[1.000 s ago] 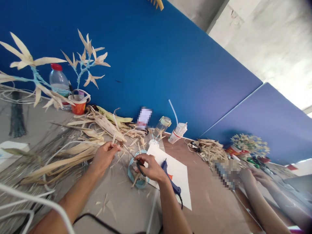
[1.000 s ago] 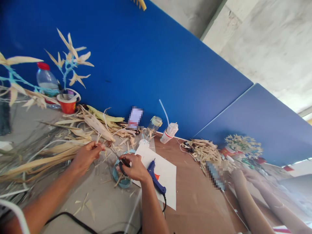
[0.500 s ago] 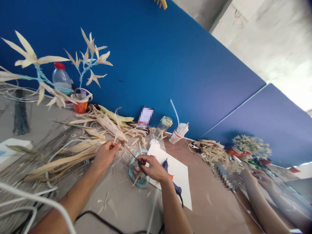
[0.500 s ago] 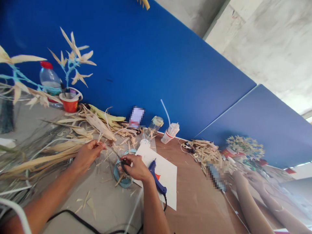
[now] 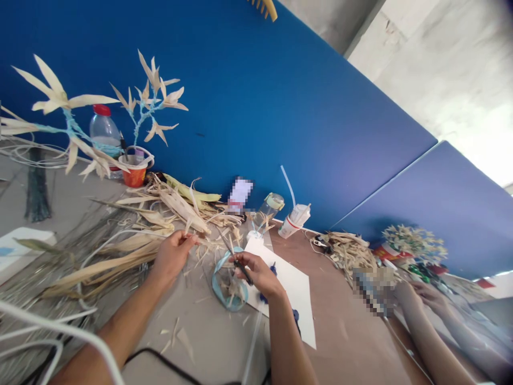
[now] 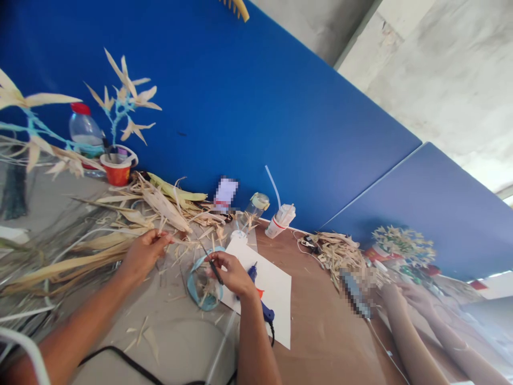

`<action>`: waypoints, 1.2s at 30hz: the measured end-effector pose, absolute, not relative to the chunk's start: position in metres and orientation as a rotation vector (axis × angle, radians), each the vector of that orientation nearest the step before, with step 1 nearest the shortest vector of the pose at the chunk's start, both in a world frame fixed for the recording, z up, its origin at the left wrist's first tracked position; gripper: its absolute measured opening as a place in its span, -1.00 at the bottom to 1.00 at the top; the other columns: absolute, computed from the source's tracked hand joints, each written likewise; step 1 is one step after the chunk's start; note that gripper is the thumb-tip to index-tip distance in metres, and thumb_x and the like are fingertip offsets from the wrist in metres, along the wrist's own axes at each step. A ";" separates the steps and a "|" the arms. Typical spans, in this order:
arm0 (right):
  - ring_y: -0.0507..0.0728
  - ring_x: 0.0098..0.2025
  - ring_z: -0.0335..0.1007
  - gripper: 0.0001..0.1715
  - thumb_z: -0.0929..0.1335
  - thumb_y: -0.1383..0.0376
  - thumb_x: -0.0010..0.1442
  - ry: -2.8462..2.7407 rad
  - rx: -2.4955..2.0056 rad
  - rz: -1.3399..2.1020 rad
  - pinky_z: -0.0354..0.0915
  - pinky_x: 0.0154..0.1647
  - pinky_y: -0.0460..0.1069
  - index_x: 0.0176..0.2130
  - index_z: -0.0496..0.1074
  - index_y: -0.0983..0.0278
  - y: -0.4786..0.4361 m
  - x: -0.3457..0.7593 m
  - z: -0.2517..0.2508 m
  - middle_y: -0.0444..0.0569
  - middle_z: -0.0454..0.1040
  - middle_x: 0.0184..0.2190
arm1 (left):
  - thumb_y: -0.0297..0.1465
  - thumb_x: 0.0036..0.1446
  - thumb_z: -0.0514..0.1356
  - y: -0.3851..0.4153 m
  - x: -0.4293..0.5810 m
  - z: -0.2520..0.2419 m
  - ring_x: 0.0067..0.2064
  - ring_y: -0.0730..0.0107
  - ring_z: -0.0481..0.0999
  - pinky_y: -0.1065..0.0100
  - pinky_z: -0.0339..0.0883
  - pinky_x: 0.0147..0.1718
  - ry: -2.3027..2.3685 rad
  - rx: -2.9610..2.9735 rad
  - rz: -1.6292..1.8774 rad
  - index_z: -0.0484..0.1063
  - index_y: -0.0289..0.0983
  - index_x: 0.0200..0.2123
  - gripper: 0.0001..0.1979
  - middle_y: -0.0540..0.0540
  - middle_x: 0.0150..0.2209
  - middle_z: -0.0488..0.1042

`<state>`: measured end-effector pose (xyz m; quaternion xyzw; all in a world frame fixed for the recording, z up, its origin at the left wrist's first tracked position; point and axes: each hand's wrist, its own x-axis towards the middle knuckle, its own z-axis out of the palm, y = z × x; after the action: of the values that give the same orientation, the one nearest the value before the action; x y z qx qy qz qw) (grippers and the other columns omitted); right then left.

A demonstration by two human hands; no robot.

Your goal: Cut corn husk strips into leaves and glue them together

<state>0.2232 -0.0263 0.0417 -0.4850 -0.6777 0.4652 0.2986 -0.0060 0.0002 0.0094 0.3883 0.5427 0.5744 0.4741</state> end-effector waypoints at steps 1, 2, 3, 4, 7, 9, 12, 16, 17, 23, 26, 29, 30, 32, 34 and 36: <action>0.02 -0.46 0.26 -0.69 0.37 0.22 0.02 -1.747 -1.290 1.256 0.23 -0.40 -0.08 -0.19 0.49 0.26 -0.025 0.223 0.040 -0.16 0.37 -0.49 | -0.11 -0.18 0.32 0.000 -0.006 0.010 -0.56 0.46 0.23 0.43 0.04 -0.59 1.318 0.949 1.428 0.44 -0.25 -0.48 -0.68 0.04 -0.56 0.41; 0.02 -0.47 0.26 -0.69 0.36 0.21 0.04 -1.709 -1.301 1.247 0.23 -0.41 -0.08 -0.18 0.48 0.26 -0.024 0.222 0.037 -0.16 0.36 -0.50 | -0.10 -0.17 0.31 -0.001 -0.006 0.011 -0.57 0.48 0.21 0.43 0.03 -0.59 1.310 0.960 1.452 0.43 -0.25 -0.47 -0.67 0.05 -0.57 0.39; 0.02 -0.48 0.25 -0.68 0.35 0.22 0.05 -1.692 -1.322 1.211 0.23 -0.41 -0.08 -0.17 0.48 0.26 -0.024 0.220 0.035 -0.17 0.35 -0.52 | -0.09 -0.16 0.31 -0.002 -0.006 0.012 -0.57 0.49 0.20 0.43 0.03 -0.59 1.300 0.968 1.469 0.43 -0.25 -0.47 -0.66 0.07 -0.58 0.36; 0.02 -0.48 0.24 -0.68 0.34 0.23 0.05 -1.697 -1.351 1.157 0.23 -0.41 -0.07 -0.17 0.48 0.27 -0.023 0.217 0.032 -0.18 0.33 -0.53 | -0.09 -0.16 0.31 -0.003 -0.005 0.012 -0.57 0.50 0.19 0.44 0.03 -0.59 1.283 0.955 1.478 0.42 -0.25 -0.48 -0.66 0.09 -0.59 0.32; 0.04 -0.47 0.22 -0.70 0.37 0.27 -0.01 -1.793 -1.401 1.016 0.24 -0.35 -0.04 -0.21 0.50 0.28 -0.023 0.208 0.028 -0.19 0.31 -0.55 | -0.12 -0.15 0.32 -0.003 -0.004 0.012 -0.59 0.56 0.13 0.46 0.01 -0.61 1.218 0.890 1.491 0.39 -0.26 -0.48 -0.66 0.13 -0.60 0.25; 0.04 -0.46 0.23 -0.70 0.37 0.26 -0.02 -1.794 -1.365 1.055 0.25 -0.33 -0.03 -0.23 0.49 0.28 -0.025 0.203 0.028 -0.17 0.32 -0.53 | -0.14 -0.16 0.34 -0.003 -0.003 0.011 -0.60 0.59 0.11 0.47 -0.02 -0.63 1.171 0.843 1.500 0.38 -0.27 -0.48 -0.66 0.13 -0.59 0.26; 0.05 -0.44 0.27 -0.68 0.37 0.21 0.00 -1.638 -1.260 1.269 0.26 -0.33 -0.03 -0.20 0.46 0.25 -0.028 0.197 0.030 -0.15 0.35 -0.49 | -0.16 -0.15 0.35 -0.002 -0.002 0.010 -0.61 0.61 0.10 0.47 -0.03 -0.64 1.118 0.784 1.501 0.36 -0.28 -0.49 -0.67 0.11 -0.56 0.30; 0.06 -0.44 0.31 -0.64 0.36 0.15 0.03 -1.511 -1.190 1.391 0.27 -0.32 -0.03 -0.17 0.43 0.25 -0.031 0.192 0.031 -0.15 0.38 -0.51 | -0.20 -0.16 0.37 -0.005 0.000 0.013 -0.63 0.64 0.08 0.49 -0.04 -0.66 1.041 0.711 1.493 0.35 -0.29 -0.48 -0.67 0.11 -0.56 0.31; 0.07 -0.43 0.32 -0.63 0.36 0.14 0.02 -1.514 -1.191 1.391 0.27 -0.32 -0.03 -0.17 0.43 0.25 -0.032 0.190 0.031 -0.15 0.38 -0.52 | -0.20 -0.17 0.38 -0.006 0.001 0.014 -0.63 0.65 0.08 0.49 -0.05 -0.67 1.026 0.694 1.492 0.35 -0.29 -0.48 -0.67 0.11 -0.56 0.32; 0.07 -0.40 0.34 -0.66 0.38 0.15 0.04 -1.528 -1.191 1.350 0.26 -0.33 -0.04 -0.17 0.43 0.21 -0.034 0.180 0.028 -0.16 0.37 -0.49 | -0.22 -0.24 0.42 -0.007 0.004 0.017 -0.66 0.69 0.08 0.53 -0.06 -0.70 0.994 0.605 1.480 0.34 -0.30 -0.50 -0.63 0.09 -0.56 0.36; 0.05 -0.43 0.30 -0.65 0.38 0.15 0.06 -1.519 -1.149 1.327 0.22 -0.40 -0.07 -0.14 0.42 0.21 -0.036 0.175 0.023 -0.15 0.40 -0.46 | -0.23 -0.28 0.43 -0.008 0.005 0.018 -0.66 0.70 0.08 0.55 -0.03 -0.70 0.970 0.558 1.464 0.34 -0.30 -0.50 -0.62 0.10 -0.57 0.37; 0.05 -0.41 0.30 -0.61 0.40 0.18 0.04 -1.435 -1.063 1.297 0.22 -0.40 -0.08 -0.11 0.41 0.21 -0.036 0.170 0.018 -0.12 0.42 -0.42 | -0.24 -0.32 0.45 -0.011 0.008 0.018 -0.67 0.71 0.08 0.56 -0.03 -0.71 0.943 0.530 1.421 0.35 -0.30 -0.49 -0.59 0.11 -0.58 0.37; 0.04 -0.40 0.30 -0.59 0.41 0.21 0.02 -1.385 -1.042 1.275 0.22 -0.40 -0.08 -0.10 0.40 0.21 -0.036 0.168 0.016 -0.12 0.43 -0.40 | -0.23 -0.33 0.46 -0.012 0.011 0.018 -0.67 0.71 0.09 0.56 -0.03 -0.71 0.940 0.529 1.395 0.35 -0.30 -0.49 -0.58 0.11 -0.58 0.36; 0.03 -0.38 0.31 -0.54 0.42 0.27 -0.04 -1.256 -1.023 1.210 0.24 -0.39 -0.10 -0.09 0.38 0.21 -0.034 0.166 0.016 -0.13 0.43 -0.38 | -0.22 -0.32 0.46 -0.016 0.016 0.017 -0.67 0.70 0.10 0.56 -0.04 -0.71 0.934 0.548 1.326 0.35 -0.30 -0.48 -0.58 0.11 -0.58 0.36; 0.02 -0.40 0.31 -0.51 0.42 0.31 -0.08 -1.118 -1.028 1.139 0.23 -0.41 -0.11 -0.09 0.37 0.22 -0.031 0.167 0.017 -0.15 0.43 -0.39 | -0.21 -0.31 0.46 -0.020 0.021 0.016 -0.68 0.70 0.08 0.55 -0.04 -0.71 0.931 0.589 1.259 0.35 -0.30 -0.49 -0.58 0.11 -0.59 0.36; 0.01 -0.44 0.29 -0.53 0.42 0.32 -0.11 -1.024 -1.045 1.084 0.22 -0.45 -0.11 -0.12 0.38 0.23 -0.028 0.169 0.019 -0.18 0.40 -0.44 | -0.19 -0.32 0.46 -0.023 0.026 0.015 -0.68 0.70 0.06 0.55 -0.06 -0.71 0.924 0.631 1.204 0.36 -0.31 -0.50 -0.57 0.11 -0.60 0.35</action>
<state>0.1689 -0.0277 0.0188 -0.4531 -0.4441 0.4701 0.6136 0.0264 -0.0231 0.0155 0.2812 0.4118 0.5363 0.6809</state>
